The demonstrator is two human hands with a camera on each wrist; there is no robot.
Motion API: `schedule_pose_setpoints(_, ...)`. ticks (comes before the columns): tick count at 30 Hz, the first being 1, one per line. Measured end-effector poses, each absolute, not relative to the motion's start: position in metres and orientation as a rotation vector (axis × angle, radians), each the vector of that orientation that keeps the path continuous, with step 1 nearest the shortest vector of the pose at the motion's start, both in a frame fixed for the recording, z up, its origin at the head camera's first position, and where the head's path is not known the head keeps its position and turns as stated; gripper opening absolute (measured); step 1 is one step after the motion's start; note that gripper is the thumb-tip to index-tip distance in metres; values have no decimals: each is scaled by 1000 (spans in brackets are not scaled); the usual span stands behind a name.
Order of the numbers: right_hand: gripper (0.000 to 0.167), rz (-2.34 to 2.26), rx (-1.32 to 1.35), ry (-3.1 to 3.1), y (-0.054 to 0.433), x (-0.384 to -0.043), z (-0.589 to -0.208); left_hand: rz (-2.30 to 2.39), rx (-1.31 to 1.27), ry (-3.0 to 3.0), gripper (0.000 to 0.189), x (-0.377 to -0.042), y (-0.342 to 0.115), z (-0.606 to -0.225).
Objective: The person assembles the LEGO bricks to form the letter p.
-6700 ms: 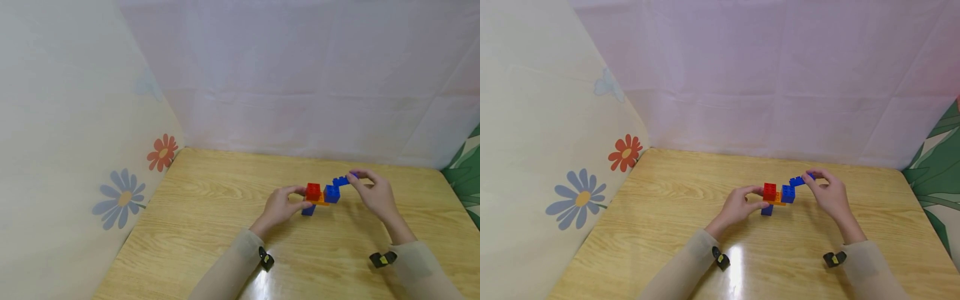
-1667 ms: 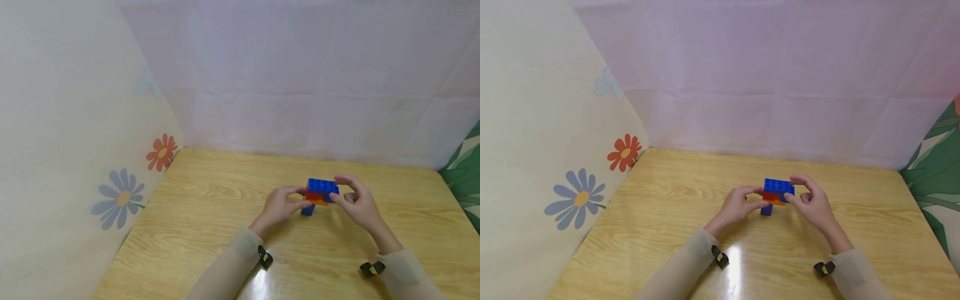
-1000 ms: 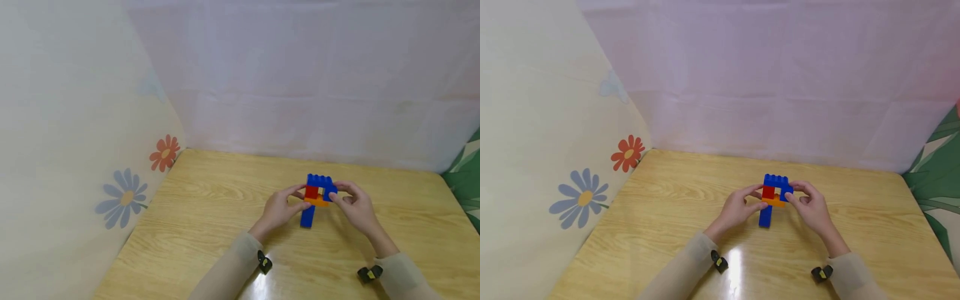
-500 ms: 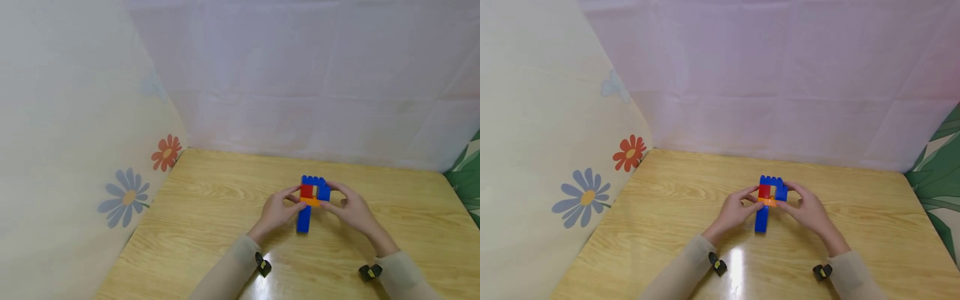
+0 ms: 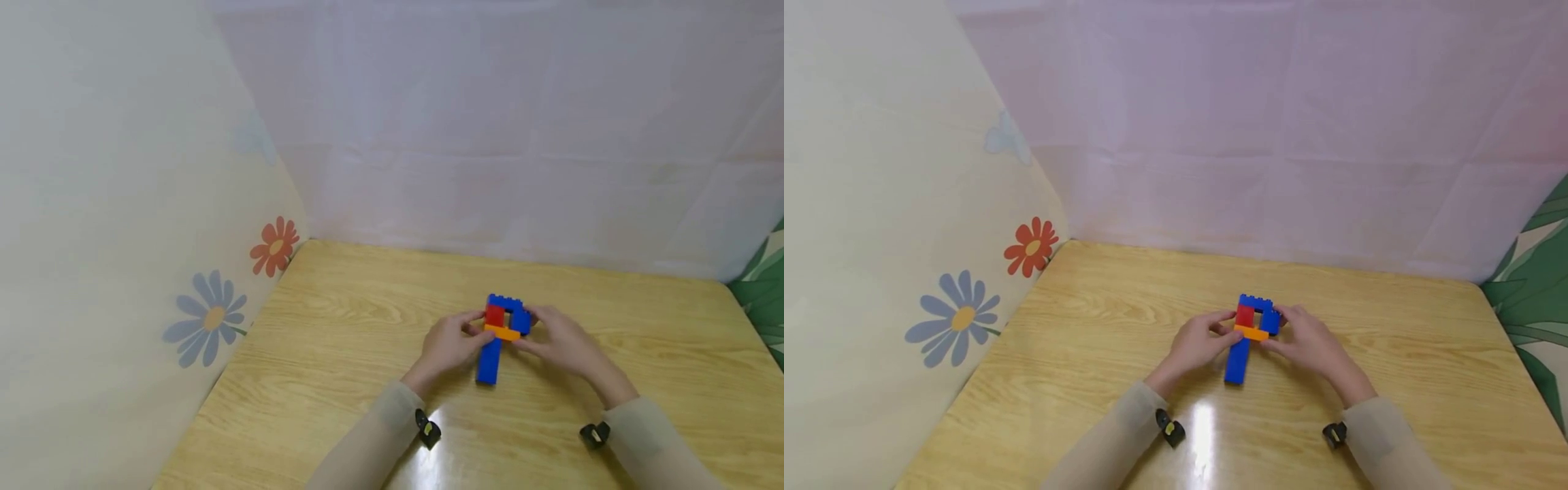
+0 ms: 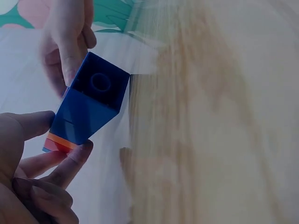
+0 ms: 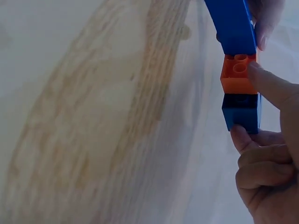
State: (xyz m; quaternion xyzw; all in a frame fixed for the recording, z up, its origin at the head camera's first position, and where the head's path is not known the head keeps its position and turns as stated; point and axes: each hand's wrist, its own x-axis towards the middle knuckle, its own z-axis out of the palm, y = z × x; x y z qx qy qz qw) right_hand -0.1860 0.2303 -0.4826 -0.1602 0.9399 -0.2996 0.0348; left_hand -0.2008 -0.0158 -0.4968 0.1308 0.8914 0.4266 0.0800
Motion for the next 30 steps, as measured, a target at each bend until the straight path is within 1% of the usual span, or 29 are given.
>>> schedule_pose_setpoints(5, 76, -845, -567, 2854, 229, -190, -487, 1147, 422, 2691, 52, -203, -17, -498)
schedule_pose_setpoints(11, 78, -795, -583, 2811, 227, -195, -490, 1092, 424, 2674, 56, -204, -19, -498)
schedule_pose_setpoints(22, 81, -760, -549, 2741, 224, -201, -490, 1057, 418, 2656, 56, -199, -20, -496)
schedule_pose_setpoints(24, 84, -753, -538, 2747, 224, -200, -490, 1051, 409, 2659, 57, -199, -21, -497)
schedule_pose_setpoints(28, 96, -720, -463, 2812, 227, -194, -490, 1003, 404, 2718, 59, -200, -27, -499)
schedule_pose_setpoints(30, 102, -700, -431, 2870, 230, -187, -487, 946, 431, 2782, 63, -201, -32, -499)
